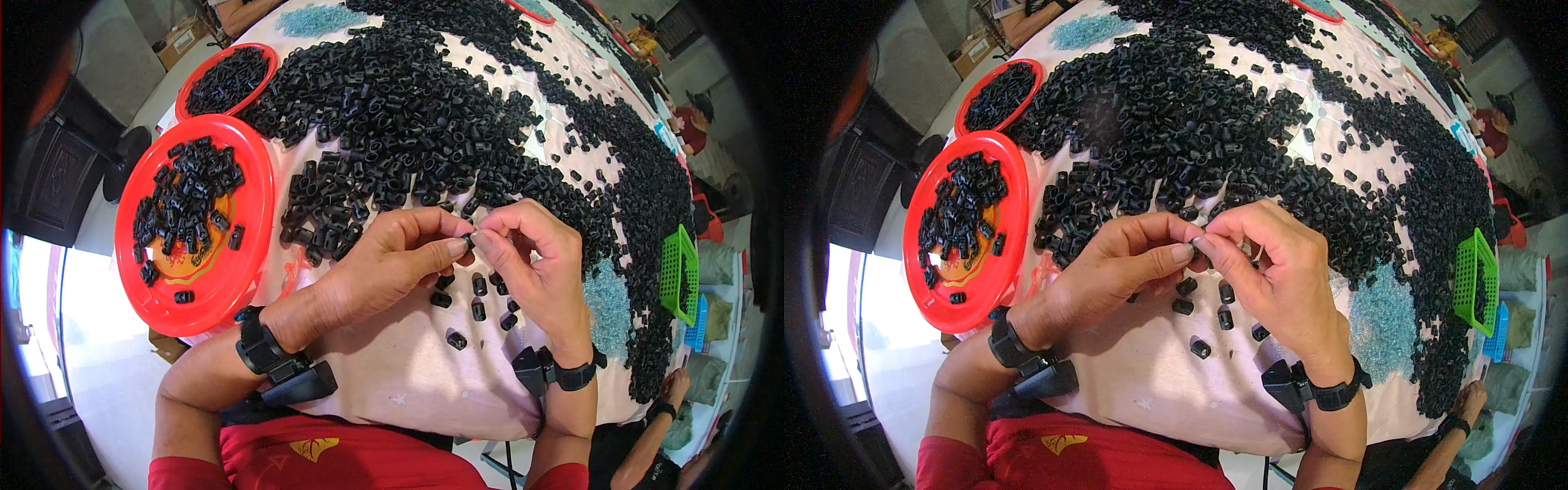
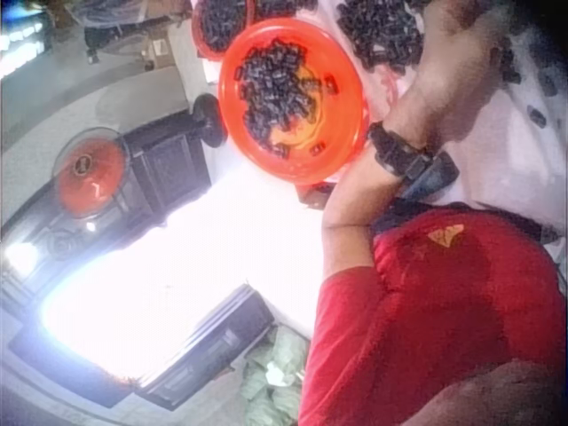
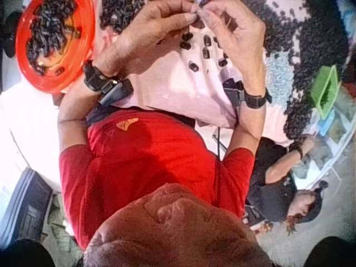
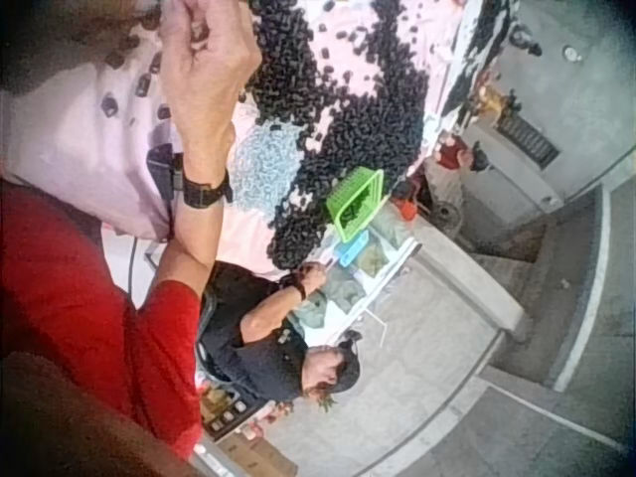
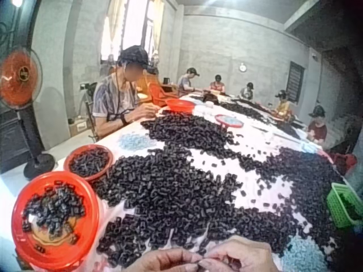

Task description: The person picks up a black plastic cord lock and a small metal spring from a table, inserts the spring into the cord lock by hand, and places the assembled unit onto a red tray, repeating the process.

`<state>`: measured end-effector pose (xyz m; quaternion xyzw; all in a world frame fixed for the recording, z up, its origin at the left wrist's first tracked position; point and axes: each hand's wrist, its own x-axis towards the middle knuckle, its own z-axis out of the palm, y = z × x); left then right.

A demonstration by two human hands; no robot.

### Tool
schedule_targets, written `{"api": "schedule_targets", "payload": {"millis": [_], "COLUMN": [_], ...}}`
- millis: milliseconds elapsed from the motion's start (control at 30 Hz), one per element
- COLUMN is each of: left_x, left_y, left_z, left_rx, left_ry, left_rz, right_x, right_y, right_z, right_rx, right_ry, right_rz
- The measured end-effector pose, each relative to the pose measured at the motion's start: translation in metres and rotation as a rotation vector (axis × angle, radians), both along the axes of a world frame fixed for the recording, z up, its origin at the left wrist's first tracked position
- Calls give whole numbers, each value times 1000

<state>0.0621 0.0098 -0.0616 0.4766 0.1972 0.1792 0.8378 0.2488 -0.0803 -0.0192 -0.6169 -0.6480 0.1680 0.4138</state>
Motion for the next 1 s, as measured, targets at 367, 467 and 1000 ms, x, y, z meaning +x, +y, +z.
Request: {"api": "schedule_targets", "payload": {"millis": [367, 467, 1000], "left_x": [-2, -3, 0], "left_y": [-4, -1, -4], "left_z": [9, 4, -2], "left_rx": [-47, 20, 236], "left_ry": [30, 31, 31], "left_rz": [17, 12, 71], "right_x": [-2, 4, -4], "right_y": [-3, -3, -5], "right_z": [5, 2, 10], "right_rx": [7, -9, 97], "right_ry": [-26, 17, -234], "right_rz": [39, 74, 50]}}
